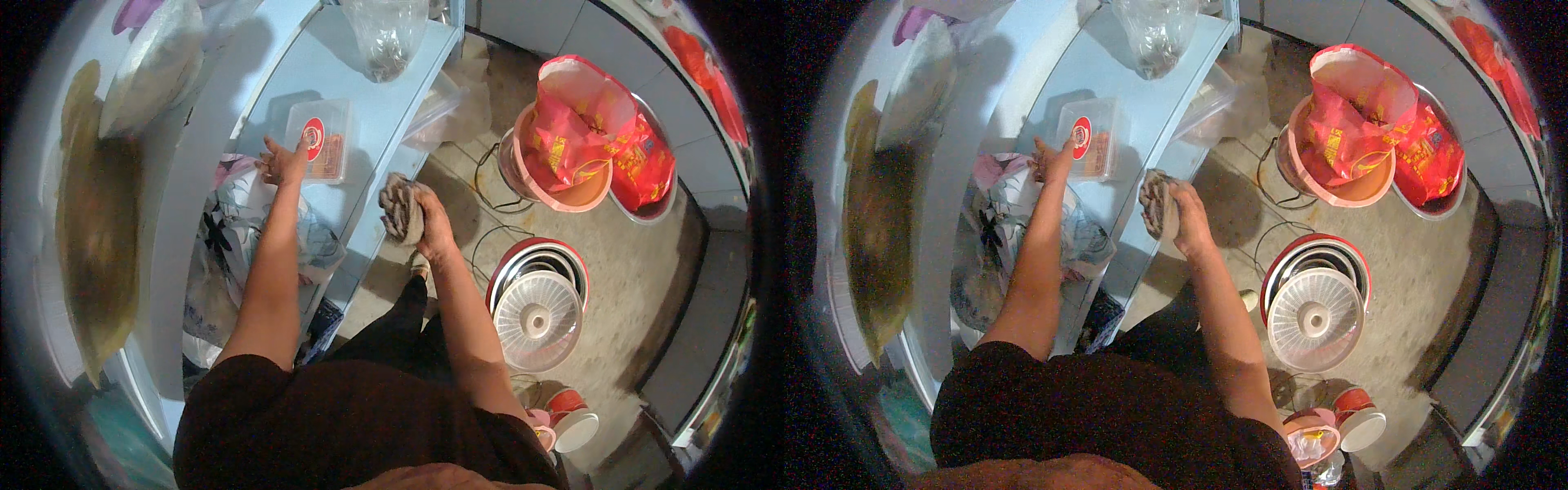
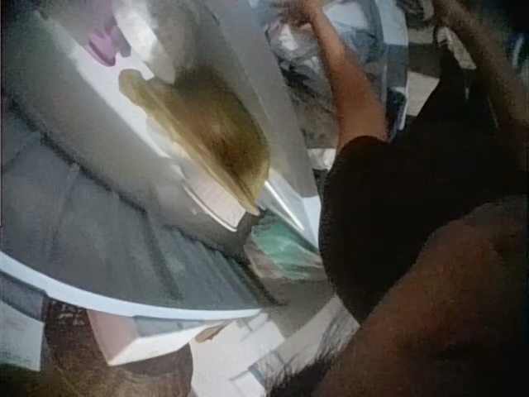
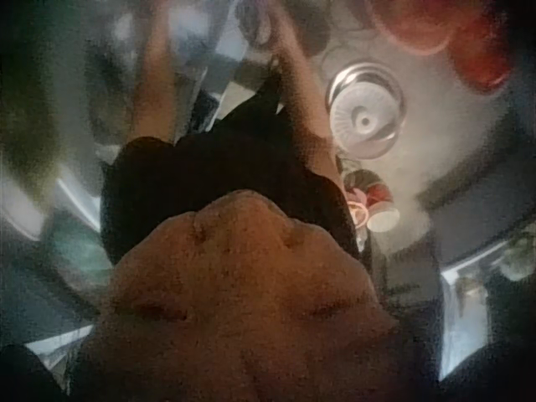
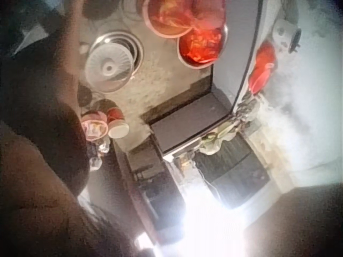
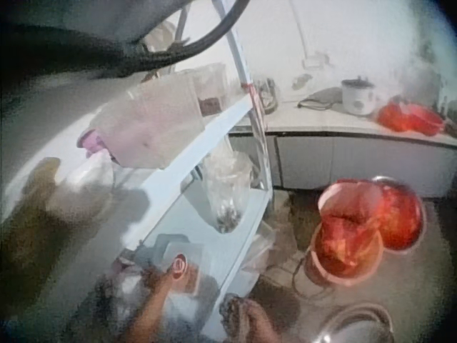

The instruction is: The person cleans a cluttered kitchen area by wiping a shelf with a cloth and organizing various items. They handle a plastic basket, metal bowls, a red basin, and a plastic container, moving them to the floor or rearranging them. The person also washes a metal bowl in the sink using a steel wool scrubber and water.

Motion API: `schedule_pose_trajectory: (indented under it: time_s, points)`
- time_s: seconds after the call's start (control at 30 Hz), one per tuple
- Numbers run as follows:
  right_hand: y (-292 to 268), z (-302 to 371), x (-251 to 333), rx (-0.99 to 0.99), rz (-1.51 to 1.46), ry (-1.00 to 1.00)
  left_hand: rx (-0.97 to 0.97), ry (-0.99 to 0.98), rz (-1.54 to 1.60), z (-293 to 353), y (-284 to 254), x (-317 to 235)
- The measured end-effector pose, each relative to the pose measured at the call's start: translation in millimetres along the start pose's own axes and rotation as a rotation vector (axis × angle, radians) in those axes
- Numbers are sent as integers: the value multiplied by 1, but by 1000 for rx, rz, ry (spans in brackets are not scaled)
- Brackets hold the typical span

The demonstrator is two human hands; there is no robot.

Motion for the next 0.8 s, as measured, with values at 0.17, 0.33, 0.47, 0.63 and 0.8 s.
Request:
schedule_pose_trajectory:
  time_s: [0.17, 0.33, 0.47, 0.63, 0.8]
  points:
    - [5, -62, -27, 85, 56, 26, 234, -101, 39, -2, 18, -8]
    - [17, -88, -31, -30, 263, -76, 321, -12, 149, -5, 29, -4]
    - [10, -95, -16, -90, 392, -210, 273, 6, 881, 6, 34, 3]
    - [1, -89, -6, -160, 401, -200, 310, -57, 1361, 27, 12, -19]
    - [15, -59, 6, -180, 339, -184, 501, 221, 1512, 36, -16, -40]
Point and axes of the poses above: each hand's wrist, its own z-axis away from the middle knuckle, its own y-axis out of the palm, x = y × z, the point moved 6 cm from there along -z, towards the middle knuckle, and after that the axes turned 4 degrees about z, right-handed, at the moved point
